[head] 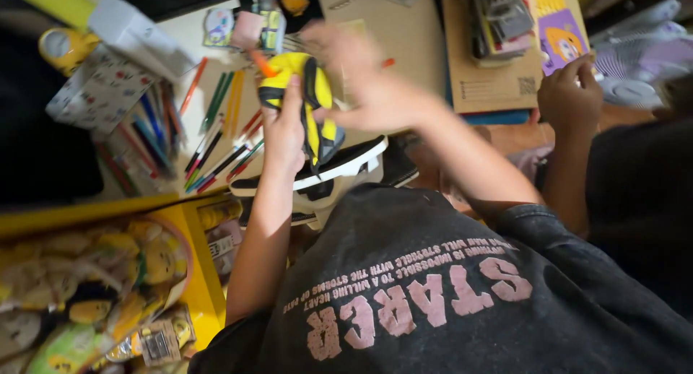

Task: The person wipes a desk surface with a yellow cloth, then picks up and arranges various pens and markers into a small container. They handle the items one at a time, placing them into the container and occasionally adjusting their positions.

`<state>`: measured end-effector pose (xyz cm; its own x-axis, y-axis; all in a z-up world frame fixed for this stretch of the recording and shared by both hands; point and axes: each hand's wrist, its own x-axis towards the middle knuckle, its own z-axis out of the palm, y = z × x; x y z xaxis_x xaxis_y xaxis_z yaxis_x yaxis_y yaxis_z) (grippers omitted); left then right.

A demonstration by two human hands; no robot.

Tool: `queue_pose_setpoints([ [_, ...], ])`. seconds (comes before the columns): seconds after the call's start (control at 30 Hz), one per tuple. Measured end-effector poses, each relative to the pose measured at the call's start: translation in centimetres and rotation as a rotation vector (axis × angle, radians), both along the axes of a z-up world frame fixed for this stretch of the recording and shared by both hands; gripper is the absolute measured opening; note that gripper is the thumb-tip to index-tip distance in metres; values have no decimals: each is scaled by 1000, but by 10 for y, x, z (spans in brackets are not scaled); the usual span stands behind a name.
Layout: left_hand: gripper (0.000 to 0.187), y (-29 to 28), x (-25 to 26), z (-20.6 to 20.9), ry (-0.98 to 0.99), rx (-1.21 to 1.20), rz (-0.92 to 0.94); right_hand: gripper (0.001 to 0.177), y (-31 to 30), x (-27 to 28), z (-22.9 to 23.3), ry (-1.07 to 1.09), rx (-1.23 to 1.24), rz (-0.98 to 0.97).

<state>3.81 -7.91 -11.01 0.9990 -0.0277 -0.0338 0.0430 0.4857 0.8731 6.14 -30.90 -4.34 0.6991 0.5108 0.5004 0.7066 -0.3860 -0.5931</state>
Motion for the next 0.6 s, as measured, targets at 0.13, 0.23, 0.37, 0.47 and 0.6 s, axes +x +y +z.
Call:
queue_pose_setpoints([
  [0.13, 33, 20, 13, -13, 90, -36, 18, 58, -209, -39, 24, -13, -286, -770],
  [0.23, 32, 39, 24, -13, 82, -11, 33, 49, -334, -59, -21, 573, -728, -1171],
  [0.37, 35, 39, 33, -10, 169, -37, 87, 37, -417, -68, -103, 916, -22, -1083],
  [0.47, 35, 45, 30, -1, 104, -46, 69, 33, -404, -50, -107, 1062, 188, -884],
  [0.6, 35, 61, 26, 11, 116, -90, 115, 23, -323, -15, -69, 487, -2, -970],
])
